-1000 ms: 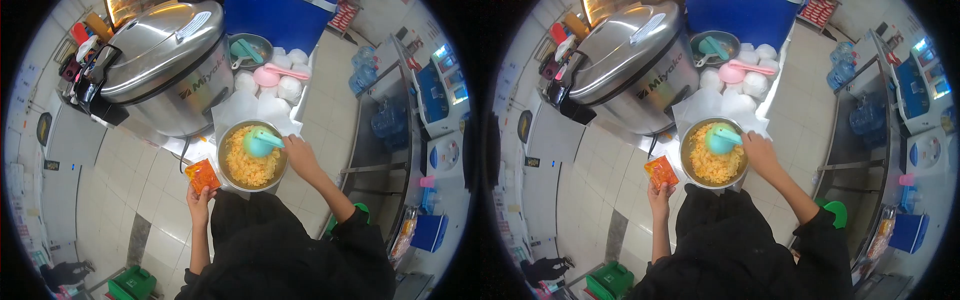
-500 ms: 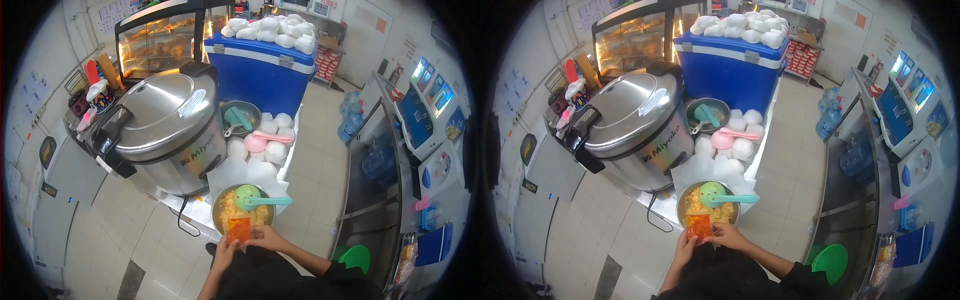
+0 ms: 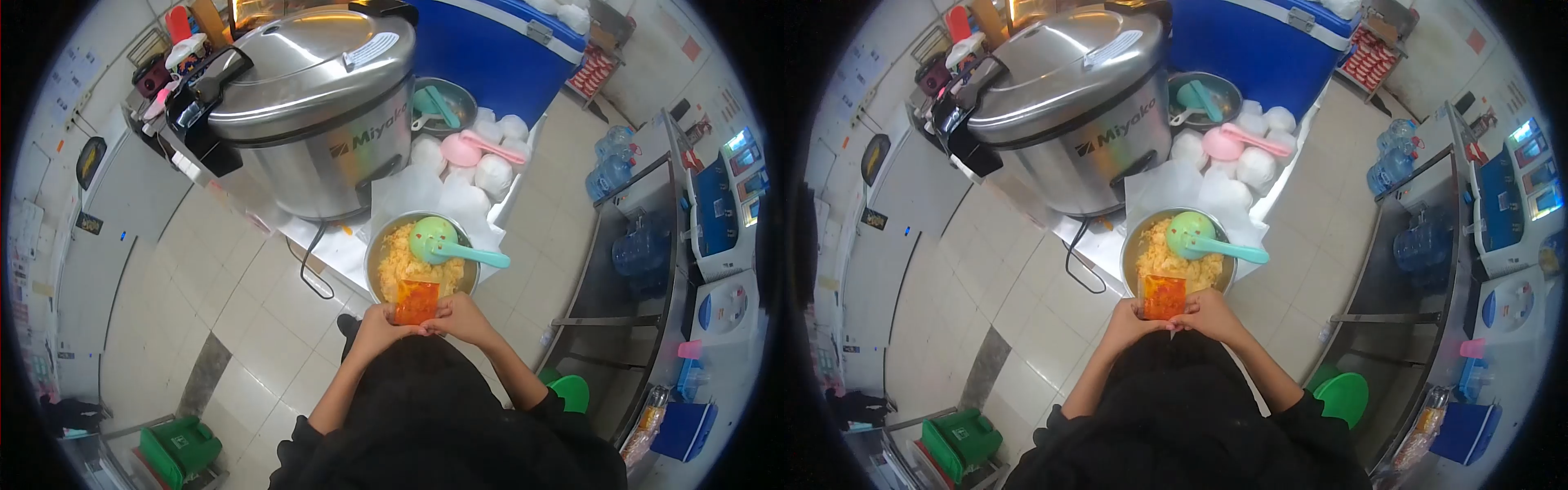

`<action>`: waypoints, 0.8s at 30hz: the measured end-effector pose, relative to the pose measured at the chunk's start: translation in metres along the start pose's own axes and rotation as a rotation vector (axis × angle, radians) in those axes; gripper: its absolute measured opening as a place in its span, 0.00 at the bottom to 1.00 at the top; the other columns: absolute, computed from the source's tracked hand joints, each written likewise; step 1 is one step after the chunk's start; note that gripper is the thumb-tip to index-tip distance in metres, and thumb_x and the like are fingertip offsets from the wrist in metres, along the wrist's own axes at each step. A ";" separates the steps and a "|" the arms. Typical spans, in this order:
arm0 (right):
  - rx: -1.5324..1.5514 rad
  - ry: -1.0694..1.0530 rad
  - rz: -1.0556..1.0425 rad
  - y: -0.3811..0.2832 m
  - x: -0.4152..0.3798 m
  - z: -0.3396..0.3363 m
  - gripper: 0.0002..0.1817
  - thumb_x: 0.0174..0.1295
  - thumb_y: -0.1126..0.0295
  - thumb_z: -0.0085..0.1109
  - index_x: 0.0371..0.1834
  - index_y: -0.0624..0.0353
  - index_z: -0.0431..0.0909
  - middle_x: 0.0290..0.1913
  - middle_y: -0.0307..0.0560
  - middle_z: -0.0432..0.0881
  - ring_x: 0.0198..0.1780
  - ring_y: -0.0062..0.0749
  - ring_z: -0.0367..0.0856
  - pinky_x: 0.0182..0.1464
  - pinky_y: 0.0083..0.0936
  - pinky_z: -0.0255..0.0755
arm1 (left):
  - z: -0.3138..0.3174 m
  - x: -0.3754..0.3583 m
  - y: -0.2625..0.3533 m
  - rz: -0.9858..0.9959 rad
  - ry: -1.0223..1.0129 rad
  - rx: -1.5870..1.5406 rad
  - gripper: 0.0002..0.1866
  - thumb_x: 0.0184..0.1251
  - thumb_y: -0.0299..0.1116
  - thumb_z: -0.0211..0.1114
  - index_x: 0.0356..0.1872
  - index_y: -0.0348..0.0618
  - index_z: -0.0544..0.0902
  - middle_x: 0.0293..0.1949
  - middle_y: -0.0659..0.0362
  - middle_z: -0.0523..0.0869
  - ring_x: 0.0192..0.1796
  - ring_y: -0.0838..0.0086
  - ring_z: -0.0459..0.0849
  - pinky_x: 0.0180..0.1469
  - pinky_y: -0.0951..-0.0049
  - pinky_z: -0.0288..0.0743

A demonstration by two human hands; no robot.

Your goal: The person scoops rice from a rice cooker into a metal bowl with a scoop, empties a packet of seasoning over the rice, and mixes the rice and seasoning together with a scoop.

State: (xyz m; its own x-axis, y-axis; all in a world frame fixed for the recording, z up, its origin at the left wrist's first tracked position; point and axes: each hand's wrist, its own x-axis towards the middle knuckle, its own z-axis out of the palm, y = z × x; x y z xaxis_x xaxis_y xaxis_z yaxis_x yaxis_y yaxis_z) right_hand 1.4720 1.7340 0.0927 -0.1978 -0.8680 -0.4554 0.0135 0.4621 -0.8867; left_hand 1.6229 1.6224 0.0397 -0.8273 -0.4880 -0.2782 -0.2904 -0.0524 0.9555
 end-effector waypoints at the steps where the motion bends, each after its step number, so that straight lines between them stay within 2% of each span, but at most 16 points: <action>1: 0.076 -0.006 0.067 0.002 0.001 0.001 0.06 0.51 0.78 0.59 0.32 0.69 0.78 0.27 0.46 0.82 0.28 0.21 0.80 0.30 0.14 0.73 | 0.000 0.002 -0.001 -0.041 -0.043 -0.104 0.12 0.47 0.30 0.71 0.30 0.34 0.80 0.25 0.62 0.83 0.29 0.83 0.80 0.32 0.84 0.73; 3: 0.149 -0.007 0.137 0.009 0.001 0.002 0.07 0.51 0.77 0.60 0.32 0.69 0.78 0.28 0.47 0.82 0.28 0.23 0.81 0.31 0.15 0.74 | 0.002 0.001 0.001 -0.080 -0.090 -0.213 0.10 0.47 0.30 0.71 0.28 0.35 0.81 0.24 0.61 0.83 0.28 0.83 0.80 0.31 0.84 0.73; 5: 0.222 -0.064 0.113 0.017 0.001 0.004 0.09 0.55 0.73 0.58 0.35 0.68 0.77 0.30 0.48 0.82 0.30 0.25 0.82 0.31 0.17 0.75 | 0.002 0.002 0.008 -0.238 -0.141 -0.371 0.11 0.47 0.33 0.72 0.27 0.36 0.82 0.23 0.62 0.82 0.26 0.85 0.78 0.27 0.85 0.70; 8: 0.304 -0.072 0.157 0.021 0.003 0.003 0.11 0.58 0.69 0.56 0.37 0.67 0.75 0.31 0.48 0.82 0.33 0.26 0.82 0.31 0.17 0.75 | -0.004 0.008 0.006 -0.237 -0.125 -0.229 0.11 0.48 0.33 0.71 0.28 0.37 0.82 0.22 0.62 0.82 0.24 0.86 0.77 0.24 0.86 0.68; 11: 0.451 -0.089 0.130 0.020 0.002 0.000 0.11 0.59 0.67 0.54 0.38 0.66 0.75 0.32 0.47 0.82 0.34 0.26 0.82 0.31 0.16 0.74 | -0.010 0.012 0.012 -0.231 -0.157 -0.238 0.10 0.49 0.33 0.70 0.28 0.37 0.82 0.22 0.63 0.82 0.23 0.86 0.77 0.23 0.86 0.67; 12: 0.446 -0.087 0.124 0.015 0.003 -0.001 0.11 0.59 0.67 0.54 0.38 0.66 0.75 0.32 0.47 0.82 0.34 0.26 0.82 0.31 0.16 0.74 | -0.009 0.015 0.013 -0.223 -0.156 -0.236 0.10 0.49 0.33 0.70 0.28 0.37 0.82 0.22 0.63 0.82 0.23 0.86 0.77 0.23 0.86 0.67; 14: 0.162 -0.045 0.140 0.009 0.002 -0.001 0.10 0.58 0.68 0.54 0.37 0.64 0.75 0.32 0.46 0.82 0.33 0.24 0.82 0.30 0.14 0.73 | -0.005 0.016 0.013 -0.174 -0.153 -0.230 0.10 0.49 0.32 0.70 0.28 0.37 0.81 0.22 0.63 0.82 0.23 0.85 0.77 0.24 0.86 0.67; 18: 0.174 -0.094 0.145 0.014 0.007 -0.013 0.10 0.58 0.69 0.55 0.38 0.63 0.75 0.31 0.45 0.82 0.32 0.23 0.82 0.28 0.12 0.72 | -0.008 0.019 0.019 -0.169 -0.172 -0.218 0.09 0.49 0.30 0.69 0.29 0.36 0.82 0.22 0.62 0.82 0.23 0.84 0.78 0.24 0.86 0.67; 20: 0.198 -0.038 0.150 0.015 0.002 -0.012 0.11 0.57 0.68 0.56 0.39 0.62 0.75 0.31 0.44 0.81 0.31 0.20 0.81 0.26 0.11 0.71 | -0.012 0.019 0.021 -0.243 -0.209 -0.230 0.09 0.50 0.31 0.68 0.31 0.39 0.82 0.26 0.62 0.83 0.27 0.84 0.80 0.30 0.86 0.71; 21: 0.206 -0.038 0.157 0.017 0.001 -0.012 0.11 0.57 0.68 0.56 0.39 0.62 0.75 0.31 0.44 0.81 0.31 0.20 0.81 0.26 0.11 0.71 | -0.013 0.017 0.029 -0.269 -0.203 -0.186 0.09 0.52 0.32 0.67 0.32 0.40 0.81 0.26 0.62 0.83 0.27 0.84 0.80 0.29 0.88 0.69; 24: 0.383 0.000 0.122 0.018 -0.001 -0.013 0.12 0.56 0.64 0.58 0.38 0.60 0.76 0.29 0.43 0.81 0.29 0.21 0.81 0.29 0.15 0.73 | -0.014 0.017 0.023 -0.292 -0.219 -0.246 0.09 0.55 0.34 0.64 0.34 0.40 0.81 0.26 0.62 0.84 0.27 0.85 0.80 0.29 0.89 0.68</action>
State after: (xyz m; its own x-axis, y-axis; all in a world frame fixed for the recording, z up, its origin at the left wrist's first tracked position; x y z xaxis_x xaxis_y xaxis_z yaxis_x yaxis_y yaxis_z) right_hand 1.4598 1.7459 0.0781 -0.1725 -0.8111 -0.5589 0.4015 0.4603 -0.7918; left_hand 1.6092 1.6009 0.0584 -0.8175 -0.2271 -0.5293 -0.4262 -0.3797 0.8211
